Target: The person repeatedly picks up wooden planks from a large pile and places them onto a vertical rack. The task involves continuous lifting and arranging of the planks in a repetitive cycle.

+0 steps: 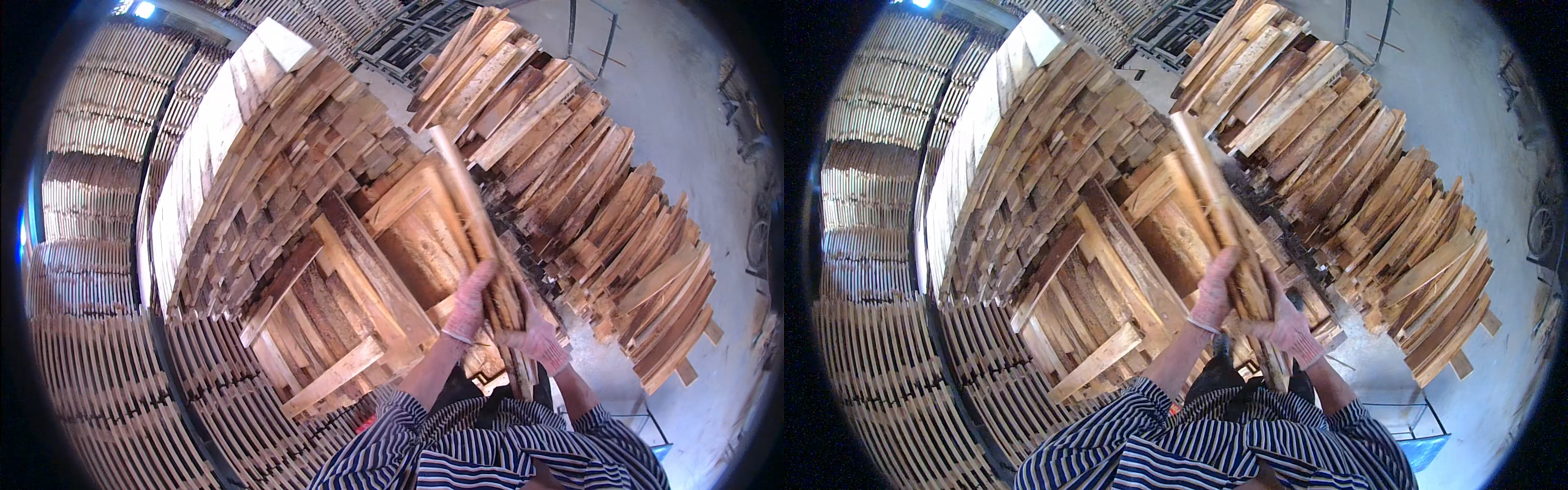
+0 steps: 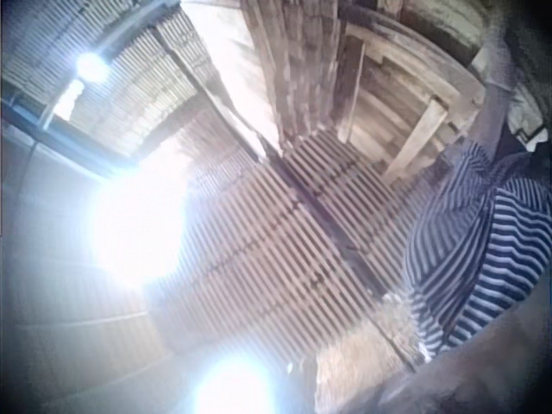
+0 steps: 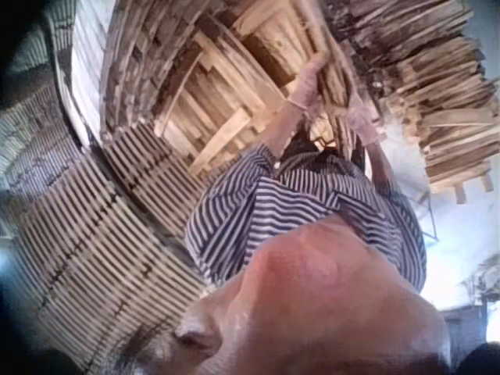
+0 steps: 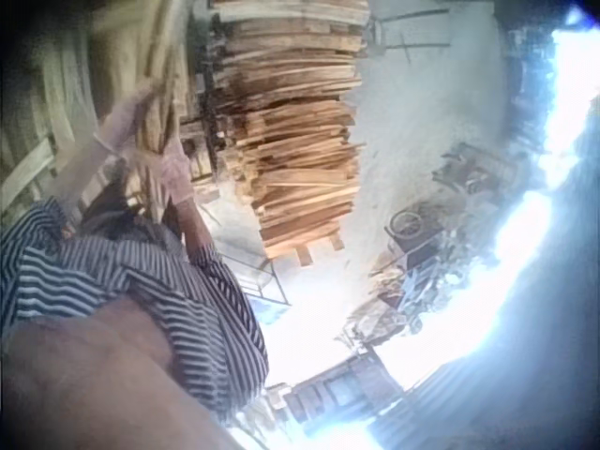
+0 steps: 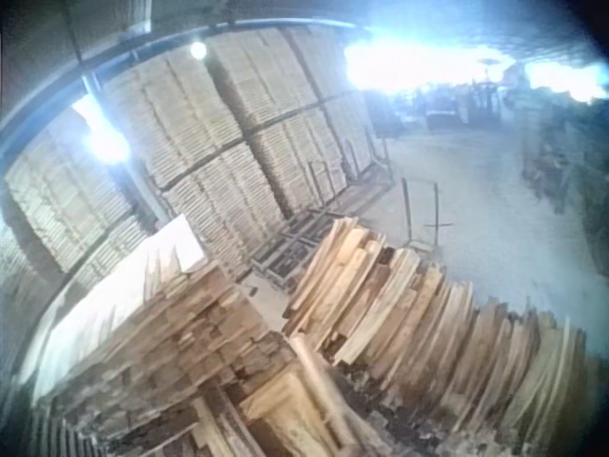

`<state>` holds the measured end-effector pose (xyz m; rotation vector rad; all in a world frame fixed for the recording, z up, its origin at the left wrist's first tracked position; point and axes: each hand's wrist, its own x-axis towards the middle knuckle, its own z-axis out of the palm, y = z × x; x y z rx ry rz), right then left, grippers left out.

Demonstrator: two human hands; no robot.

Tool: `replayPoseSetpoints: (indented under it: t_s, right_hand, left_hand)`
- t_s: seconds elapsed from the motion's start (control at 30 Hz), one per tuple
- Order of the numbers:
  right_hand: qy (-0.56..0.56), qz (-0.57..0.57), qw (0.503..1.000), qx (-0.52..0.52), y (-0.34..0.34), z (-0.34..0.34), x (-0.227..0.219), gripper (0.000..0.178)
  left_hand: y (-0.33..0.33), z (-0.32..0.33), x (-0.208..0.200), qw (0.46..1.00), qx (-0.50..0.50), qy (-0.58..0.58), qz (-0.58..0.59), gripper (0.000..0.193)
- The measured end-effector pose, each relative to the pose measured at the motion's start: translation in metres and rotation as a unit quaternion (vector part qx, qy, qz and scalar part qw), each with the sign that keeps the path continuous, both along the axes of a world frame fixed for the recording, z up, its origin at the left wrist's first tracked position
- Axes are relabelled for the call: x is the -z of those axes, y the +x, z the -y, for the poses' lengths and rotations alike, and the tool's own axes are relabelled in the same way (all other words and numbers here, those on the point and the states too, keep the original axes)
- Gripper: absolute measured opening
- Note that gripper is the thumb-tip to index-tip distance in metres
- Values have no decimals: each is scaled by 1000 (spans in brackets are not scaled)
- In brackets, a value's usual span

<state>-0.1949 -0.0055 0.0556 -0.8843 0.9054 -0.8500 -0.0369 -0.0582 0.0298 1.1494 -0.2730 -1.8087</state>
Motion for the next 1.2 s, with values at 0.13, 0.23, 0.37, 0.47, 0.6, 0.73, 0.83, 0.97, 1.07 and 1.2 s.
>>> replayPoseSetpoints:
  t_s: [0.13, 0.23, 0.37, 0.47, 0.6, 0.73, 0.83, 0.97, 1.07, 1.2]
  right_hand:
    - [-66, -227, 969, -73, 64, 3, 26, 103]
    - [-64, -296, 945, -127, 113, 12, -3, 97]
    - [-79, -281, 947, -133, 153, 16, -3, 94]
    - [-74, -314, 932, -164, 174, 11, -15, 91]
    - [-91, -358, 922, -119, 172, 13, 2, 88]
    - [-115, -519, 839, -117, 187, 58, 38, 82]
    - [-304, -519, 792, -103, 206, 69, 85, 58]
    - [-367, -489, 786, -88, 222, 60, 94, 47]
    - [-398, -530, 744, -86, 227, 56, 73, 54]
    - [-260, -321, 897, -158, 215, 47, 54, 83]
  left_hand:
    - [72, -8, -5, 995, -87, -32, -27, 41]
    - [132, -18, 2, 990, -137, -30, -31, 48]
    - [185, -16, 27, 982, -179, -52, 21, 51]
    - [218, -10, 35, 983, -181, -41, -12, 55]
    - [217, -4, 20, 987, -155, -33, 22, 72]
    - [253, -21, 26, 987, -140, 12, 78, 86]
    - [276, -32, 42, 991, -130, -19, 10, 86]
    - [274, -27, 43, 981, -157, 38, 108, 79]
    - [270, -26, 39, 988, -142, -6, 53, 80]
    - [208, 10, 18, 969, -208, 123, 57, 79]
